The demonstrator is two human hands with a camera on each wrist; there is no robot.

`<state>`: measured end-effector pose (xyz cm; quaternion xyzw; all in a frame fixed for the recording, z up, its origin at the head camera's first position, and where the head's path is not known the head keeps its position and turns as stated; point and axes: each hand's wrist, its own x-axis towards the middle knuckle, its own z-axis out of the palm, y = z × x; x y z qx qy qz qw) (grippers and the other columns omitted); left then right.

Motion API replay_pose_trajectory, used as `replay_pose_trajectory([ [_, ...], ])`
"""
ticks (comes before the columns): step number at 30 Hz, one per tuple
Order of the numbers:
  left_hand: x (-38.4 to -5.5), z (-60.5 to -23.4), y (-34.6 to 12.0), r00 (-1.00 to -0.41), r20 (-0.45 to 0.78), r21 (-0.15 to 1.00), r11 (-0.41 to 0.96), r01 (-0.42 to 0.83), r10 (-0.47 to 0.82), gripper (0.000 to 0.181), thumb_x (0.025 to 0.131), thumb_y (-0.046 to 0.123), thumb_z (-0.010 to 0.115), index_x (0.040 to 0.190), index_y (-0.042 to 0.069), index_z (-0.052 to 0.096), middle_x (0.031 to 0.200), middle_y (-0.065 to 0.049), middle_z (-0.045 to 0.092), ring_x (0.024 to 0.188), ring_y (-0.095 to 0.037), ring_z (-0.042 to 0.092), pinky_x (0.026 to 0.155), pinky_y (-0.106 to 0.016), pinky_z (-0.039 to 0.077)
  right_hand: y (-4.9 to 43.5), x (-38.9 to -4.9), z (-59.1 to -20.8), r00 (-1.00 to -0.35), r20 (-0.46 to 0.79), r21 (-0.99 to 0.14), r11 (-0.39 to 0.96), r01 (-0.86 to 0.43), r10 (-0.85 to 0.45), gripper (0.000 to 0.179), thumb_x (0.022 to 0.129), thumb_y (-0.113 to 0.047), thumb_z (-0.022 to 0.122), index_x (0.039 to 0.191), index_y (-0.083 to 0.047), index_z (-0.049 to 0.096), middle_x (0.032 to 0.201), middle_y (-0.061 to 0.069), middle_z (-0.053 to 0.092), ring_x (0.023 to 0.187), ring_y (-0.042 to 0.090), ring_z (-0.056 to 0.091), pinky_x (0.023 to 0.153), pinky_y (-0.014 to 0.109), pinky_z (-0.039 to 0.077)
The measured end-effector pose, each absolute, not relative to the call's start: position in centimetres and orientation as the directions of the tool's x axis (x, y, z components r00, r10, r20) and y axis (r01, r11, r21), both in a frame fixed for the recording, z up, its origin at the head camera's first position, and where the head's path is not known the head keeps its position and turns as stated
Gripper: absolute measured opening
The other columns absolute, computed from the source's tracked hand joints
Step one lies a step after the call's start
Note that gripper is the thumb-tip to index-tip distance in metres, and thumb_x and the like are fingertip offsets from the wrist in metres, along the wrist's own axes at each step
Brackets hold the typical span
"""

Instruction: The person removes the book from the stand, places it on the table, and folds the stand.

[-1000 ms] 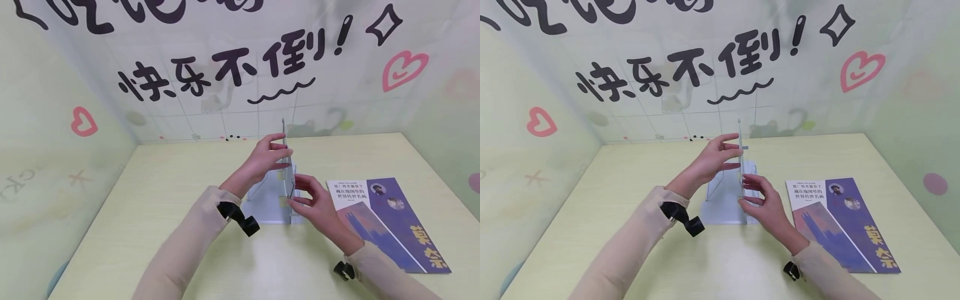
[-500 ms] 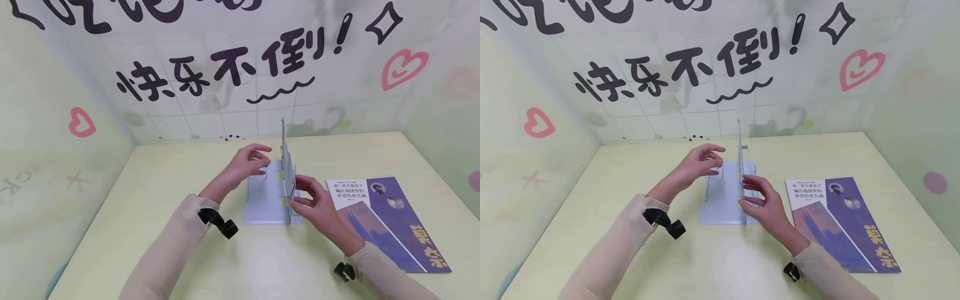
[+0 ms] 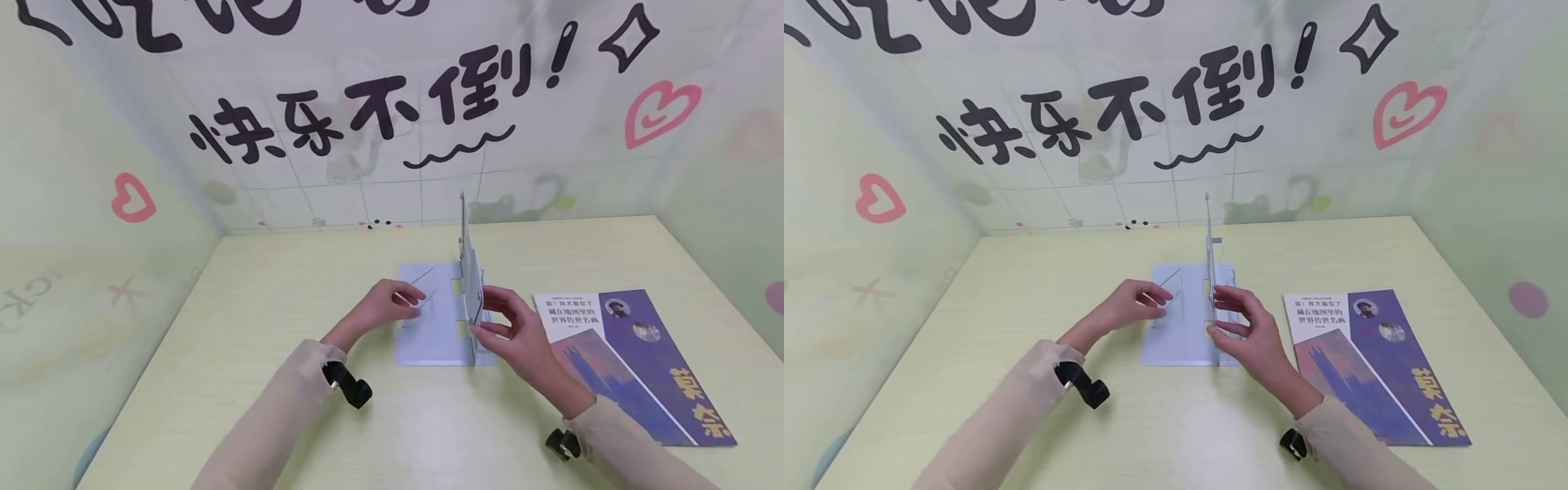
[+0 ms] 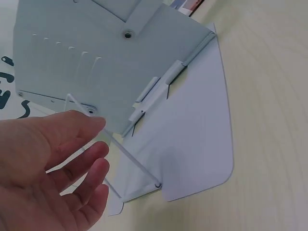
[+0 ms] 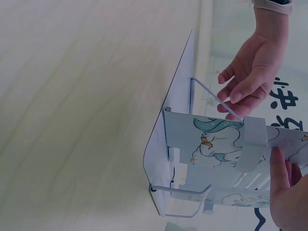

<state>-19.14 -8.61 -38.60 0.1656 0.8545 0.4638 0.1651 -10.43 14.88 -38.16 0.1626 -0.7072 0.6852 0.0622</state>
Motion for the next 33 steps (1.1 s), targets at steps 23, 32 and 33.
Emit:
replay_pose_trajectory([
  [23, -19.3, -41.8, -5.7, -0.867, -0.002, 0.771, 0.554, 0.316, 0.498, 0.013, 0.078, -0.003, 0.066, 0.089, 0.003, 0.071, 0.081, -0.005, 0.065, 0.071, -0.011, 0.055, 0.066, -0.021, 0.047, 14.9, -10.5, -38.1, -0.940, 0.303, -0.951, 0.010, -0.308, -0.157, 0.055, 0.075, 0.012, 0.067, 0.125, 0.007, 0.044, 0.122, 0.025, 0.045, 0.106, 0.016, 0.052, 0.080, 0.026, 0.051],
  [32, -19.0, -41.9, -5.2, -0.859, 0.003, 0.700, 0.612, 0.368, 0.513, 0.013, 0.079, -0.004, 0.065, 0.088, 0.001, 0.073, 0.082, -0.006, 0.069, 0.079, -0.015, 0.062, 0.069, -0.021, 0.049, 15.0, -10.5, -38.1, -0.940, 0.305, -0.950, 0.018, -0.311, -0.156, 0.054, 0.076, 0.011, 0.067, 0.125, 0.003, 0.045, 0.121, 0.023, 0.046, 0.106, 0.016, 0.052, 0.080, 0.026, 0.051],
  [33, -19.0, -41.8, -5.2, -0.858, 0.001, 0.698, 0.614, 0.368, 0.513, 0.013, 0.079, -0.004, 0.065, 0.088, 0.001, 0.073, 0.082, -0.006, 0.069, 0.080, -0.015, 0.062, 0.069, -0.021, 0.049, 15.0, -10.5, -38.1, -0.939, 0.305, -0.950, 0.019, -0.312, -0.156, 0.054, 0.076, 0.011, 0.067, 0.125, 0.003, 0.045, 0.121, 0.023, 0.046, 0.106, 0.016, 0.052, 0.080, 0.026, 0.051],
])
